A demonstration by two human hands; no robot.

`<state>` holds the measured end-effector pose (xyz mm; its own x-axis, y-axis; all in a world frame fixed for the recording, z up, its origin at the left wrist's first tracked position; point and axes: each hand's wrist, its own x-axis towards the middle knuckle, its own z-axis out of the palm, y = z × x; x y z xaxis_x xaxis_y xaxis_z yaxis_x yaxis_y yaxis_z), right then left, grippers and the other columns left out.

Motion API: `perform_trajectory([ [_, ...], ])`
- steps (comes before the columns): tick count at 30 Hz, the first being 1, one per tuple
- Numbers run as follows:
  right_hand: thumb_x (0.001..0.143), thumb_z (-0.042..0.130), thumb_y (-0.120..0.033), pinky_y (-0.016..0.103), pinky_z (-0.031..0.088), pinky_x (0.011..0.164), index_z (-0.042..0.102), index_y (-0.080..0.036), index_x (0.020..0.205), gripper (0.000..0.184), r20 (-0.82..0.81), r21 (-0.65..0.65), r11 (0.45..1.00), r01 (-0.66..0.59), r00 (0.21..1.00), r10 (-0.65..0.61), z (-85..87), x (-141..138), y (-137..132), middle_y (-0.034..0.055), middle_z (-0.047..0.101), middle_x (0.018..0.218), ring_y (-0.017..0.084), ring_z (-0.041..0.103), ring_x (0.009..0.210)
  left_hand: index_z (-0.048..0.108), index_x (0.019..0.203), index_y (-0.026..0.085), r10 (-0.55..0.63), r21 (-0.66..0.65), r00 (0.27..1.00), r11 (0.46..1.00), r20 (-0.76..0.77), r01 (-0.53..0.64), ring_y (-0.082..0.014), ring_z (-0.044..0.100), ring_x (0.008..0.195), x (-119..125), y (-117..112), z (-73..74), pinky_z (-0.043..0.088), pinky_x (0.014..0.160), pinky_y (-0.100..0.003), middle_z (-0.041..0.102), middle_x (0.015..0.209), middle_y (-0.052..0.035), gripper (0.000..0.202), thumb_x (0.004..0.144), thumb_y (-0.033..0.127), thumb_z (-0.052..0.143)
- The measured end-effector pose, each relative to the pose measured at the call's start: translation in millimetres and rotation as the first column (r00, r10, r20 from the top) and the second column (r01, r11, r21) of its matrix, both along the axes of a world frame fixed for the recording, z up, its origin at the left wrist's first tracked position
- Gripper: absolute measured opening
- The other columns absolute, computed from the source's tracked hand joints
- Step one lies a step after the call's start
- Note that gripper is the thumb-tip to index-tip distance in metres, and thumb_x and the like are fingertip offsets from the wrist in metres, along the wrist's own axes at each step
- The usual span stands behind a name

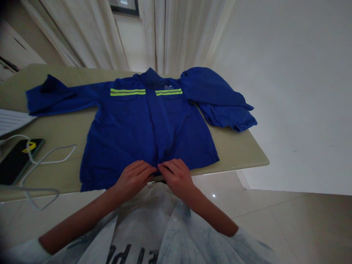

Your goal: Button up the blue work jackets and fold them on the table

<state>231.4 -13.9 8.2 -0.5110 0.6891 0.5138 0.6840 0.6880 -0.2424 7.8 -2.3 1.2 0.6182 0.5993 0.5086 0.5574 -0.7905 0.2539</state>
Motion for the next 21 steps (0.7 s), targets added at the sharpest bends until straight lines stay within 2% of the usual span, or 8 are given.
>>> perform_trajectory([
  [3,0.107,0.056,-0.018,0.039,0.048,0.077,0.076,-0.017,0.118,0.023,0.097,0.017,1.000,0.001,0.995,-0.003,1.4,-0.1,-2.4,0.0088,0.078,0.105,0.022,0.065,0.092,0.066,0.108,0.017,-0.061,0.044,0.998,0.997,0.004,0.061,-0.0187,0.063,0.083,-1.0,-1.0,1.5,0.048,0.075,-0.035,0.072,0.094,-0.0046,0.012,0.105,0.013,0.055],
  [6,0.107,0.057,-0.019,0.038,0.048,0.076,0.077,-0.018,0.116,0.023,0.138,-0.022,1.000,-0.006,0.990,0.009,1.2,-0.9,-2.2,0.0087,0.078,0.102,0.022,0.064,0.089,0.066,0.110,0.016,-0.083,0.087,0.997,0.993,0.006,0.082,-0.0189,0.064,0.085,-1.7,-2.7,1.2,0.048,0.075,-0.035,0.073,0.096,-0.0052,0.013,0.104,0.011,0.056],
  [14,0.102,0.066,-0.024,0.036,0.053,0.084,0.075,-0.018,0.116,0.017,-0.061,-0.179,0.984,-0.009,0.998,-0.002,4.4,3.1,0.2,0.0088,0.077,0.106,0.021,0.068,0.096,0.066,0.109,0.016,-0.053,0.069,0.998,0.996,0.045,0.050,-0.0182,0.062,0.084,-2.3,-2.5,-2.9,0.048,0.075,-0.035,0.073,0.095,-0.0044,0.010,0.102,0.013,0.060],
  [16,0.103,0.065,-0.023,0.036,0.052,0.083,0.075,-0.019,0.114,0.016,-0.051,-0.161,0.987,-0.019,0.999,0.010,6.2,3.2,-0.2,0.0085,0.077,0.105,0.021,0.068,0.094,0.066,0.109,0.015,-0.058,0.083,0.997,0.995,0.055,0.053,-0.0182,0.062,0.084,-2.7,-2.6,-3.2,0.048,0.075,-0.035,0.074,0.096,-0.0045,0.010,0.101,0.012,0.061],
  [21,0.103,0.063,-0.019,0.036,0.048,0.076,0.076,-0.017,0.104,0.013,0.076,-0.007,0.999,-0.052,0.996,0.053,7.5,1.1,0.9,0.0069,0.076,0.095,0.020,0.064,0.085,0.066,0.109,0.014,-0.064,0.110,0.996,0.992,0.056,0.058,-0.0188,0.063,0.086,-3.3,-4.0,-3.5,0.049,0.075,-0.035,0.074,0.098,-0.0055,0.011,0.100,0.010,0.061],
])
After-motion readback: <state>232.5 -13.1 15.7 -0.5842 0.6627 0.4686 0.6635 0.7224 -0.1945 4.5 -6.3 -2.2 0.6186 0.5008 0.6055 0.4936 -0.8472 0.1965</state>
